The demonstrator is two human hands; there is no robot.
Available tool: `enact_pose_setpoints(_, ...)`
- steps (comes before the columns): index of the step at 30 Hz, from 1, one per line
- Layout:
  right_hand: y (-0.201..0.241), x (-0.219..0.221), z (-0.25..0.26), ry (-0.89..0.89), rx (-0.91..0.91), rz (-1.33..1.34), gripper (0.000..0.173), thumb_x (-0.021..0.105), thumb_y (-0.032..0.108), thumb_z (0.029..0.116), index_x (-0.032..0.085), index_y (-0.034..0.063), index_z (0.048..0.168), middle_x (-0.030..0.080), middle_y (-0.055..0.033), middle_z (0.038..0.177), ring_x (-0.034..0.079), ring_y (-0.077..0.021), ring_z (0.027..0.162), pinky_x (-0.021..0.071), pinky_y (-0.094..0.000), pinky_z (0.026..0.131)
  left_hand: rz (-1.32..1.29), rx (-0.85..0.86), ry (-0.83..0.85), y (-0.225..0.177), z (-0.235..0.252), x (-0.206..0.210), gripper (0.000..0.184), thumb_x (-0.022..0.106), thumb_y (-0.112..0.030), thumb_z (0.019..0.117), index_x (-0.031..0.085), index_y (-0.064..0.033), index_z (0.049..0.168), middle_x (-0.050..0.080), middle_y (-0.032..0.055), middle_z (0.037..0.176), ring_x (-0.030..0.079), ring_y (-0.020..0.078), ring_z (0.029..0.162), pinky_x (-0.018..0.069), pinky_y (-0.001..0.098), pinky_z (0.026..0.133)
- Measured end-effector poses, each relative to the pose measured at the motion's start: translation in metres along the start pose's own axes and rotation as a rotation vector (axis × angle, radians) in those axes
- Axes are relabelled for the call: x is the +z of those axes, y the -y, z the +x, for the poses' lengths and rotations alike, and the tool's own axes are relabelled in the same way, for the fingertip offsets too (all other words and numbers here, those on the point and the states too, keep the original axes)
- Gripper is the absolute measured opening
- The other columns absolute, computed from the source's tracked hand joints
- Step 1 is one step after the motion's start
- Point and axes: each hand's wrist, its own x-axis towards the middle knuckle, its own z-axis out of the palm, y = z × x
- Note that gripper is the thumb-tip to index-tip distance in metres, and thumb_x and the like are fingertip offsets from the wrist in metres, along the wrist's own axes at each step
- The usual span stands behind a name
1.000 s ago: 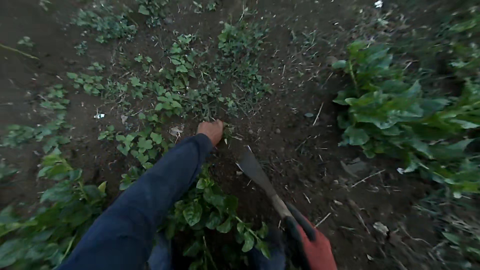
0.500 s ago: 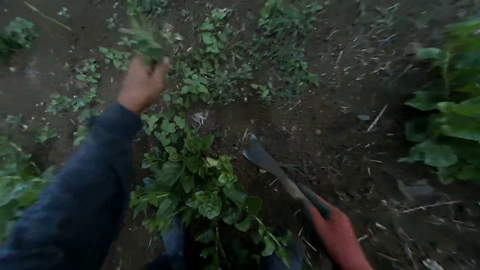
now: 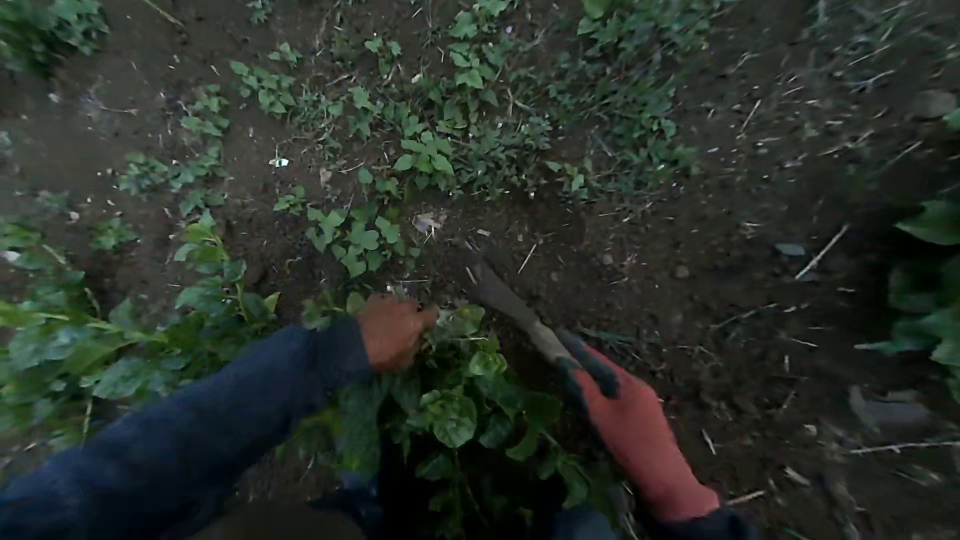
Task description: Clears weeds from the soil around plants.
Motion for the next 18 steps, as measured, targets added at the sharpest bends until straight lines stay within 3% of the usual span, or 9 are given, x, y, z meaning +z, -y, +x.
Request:
enact_pose_setpoints(3, 0.017, -0.042, -0.035, -0.009, 0.084, 0.015, 0.040, 0.059, 0.015, 0.1014, 0.061, -0.0016, 0.137, 0.071, -0.0190, 0.122, 0.073, -0.0227, 0.100, 0.0594, -0.0444, 0.090, -0.042, 0.038, -0.076, -0.011, -0.039, 0.028, 0.041, 0.060, -0.020, 0.1012, 0.055, -0.0092, 0.141, 0.057, 0.0250, 0.138, 0.058, 0.0499, 0.122, 0.0431, 0.0684, 0.101)
enact_pose_setpoints(5, 0.026, -0.060, -0.040, 0.040, 0.217, 0.029, 0.042, 0.054, 0.017, 0.1040, 0.057, -0.0070, 0.138, 0.071, -0.0198, 0.113, 0.071, -0.0169, 0.082, 0.0614, -0.0392, 0.075, -0.044, 0.070, -0.196, -0.016, -0.053, 0.053, 0.034, 0.065, -0.018, 0.0966, 0.061, -0.0094, 0.129, 0.064, 0.0221, 0.127, 0.063, 0.0471, 0.114, 0.0473, 0.0655, 0.096)
enact_pose_setpoints(8, 0.001, -0.040, -0.002, 0.121, 0.182, -0.061, 0.042, 0.056, 0.024, 0.1029, 0.060, 0.0097, 0.143, 0.071, -0.0176, 0.122, 0.072, -0.0282, 0.095, 0.0578, -0.0543, 0.086, -0.046, 0.101, -0.266, -0.018, -0.061, 0.067, 0.032, 0.070, -0.017, 0.0935, 0.063, -0.0094, 0.123, 0.066, 0.0204, 0.119, 0.065, 0.0450, 0.106, 0.0517, 0.0622, 0.090)
enact_pose_setpoints(11, -0.015, -0.044, 0.016, 0.156, 0.190, -0.031, 0.044, 0.056, 0.033, 0.1014, 0.062, 0.0184, 0.142, 0.073, -0.0109, 0.113, 0.071, -0.0227, 0.079, 0.0599, -0.0495, 0.069, -0.053, 0.124, -0.276, -0.022, -0.063, 0.065, 0.031, 0.068, -0.017, 0.0941, 0.061, -0.0094, 0.124, 0.066, 0.0207, 0.116, 0.066, 0.0446, 0.102, 0.0527, 0.0606, 0.088)
enact_pose_setpoints(16, 0.007, -0.074, -0.015, 0.172, 0.218, 0.024, 0.045, 0.053, 0.026, 0.1045, 0.055, 0.0100, 0.147, 0.072, -0.0109, 0.100, 0.065, -0.0155, 0.065, 0.0586, -0.0398, 0.057, -0.073, 0.162, -0.273, -0.024, -0.072, 0.064, 0.032, 0.071, -0.020, 0.0922, 0.063, -0.0109, 0.122, 0.067, 0.0190, 0.115, 0.068, 0.0422, 0.095, 0.0550, 0.0581, 0.081)
enact_pose_setpoints(17, 0.013, -0.062, -0.004, 0.172, 0.173, -0.023, 0.044, 0.054, 0.026, 0.1042, 0.057, 0.0113, 0.146, 0.073, -0.0106, 0.102, 0.067, -0.0162, 0.070, 0.0597, -0.0411, 0.061, -0.055, 0.164, -0.292, -0.025, -0.072, 0.066, 0.030, 0.071, -0.018, 0.0918, 0.063, -0.0116, 0.120, 0.067, 0.0183, 0.112, 0.068, 0.0416, 0.093, 0.0553, 0.0571, 0.080)
enact_pose_setpoints(18, 0.020, -0.043, 0.013, 0.179, 0.109, -0.081, 0.042, 0.056, 0.026, 0.1033, 0.060, 0.0128, 0.143, 0.073, -0.0122, 0.110, 0.071, -0.0202, 0.082, 0.0599, -0.0463, 0.072, -0.042, 0.167, -0.311, -0.026, -0.072, 0.067, 0.029, 0.071, -0.017, 0.0916, 0.064, -0.0117, 0.119, 0.068, 0.0180, 0.110, 0.068, 0.0415, 0.092, 0.0557, 0.0565, 0.079)
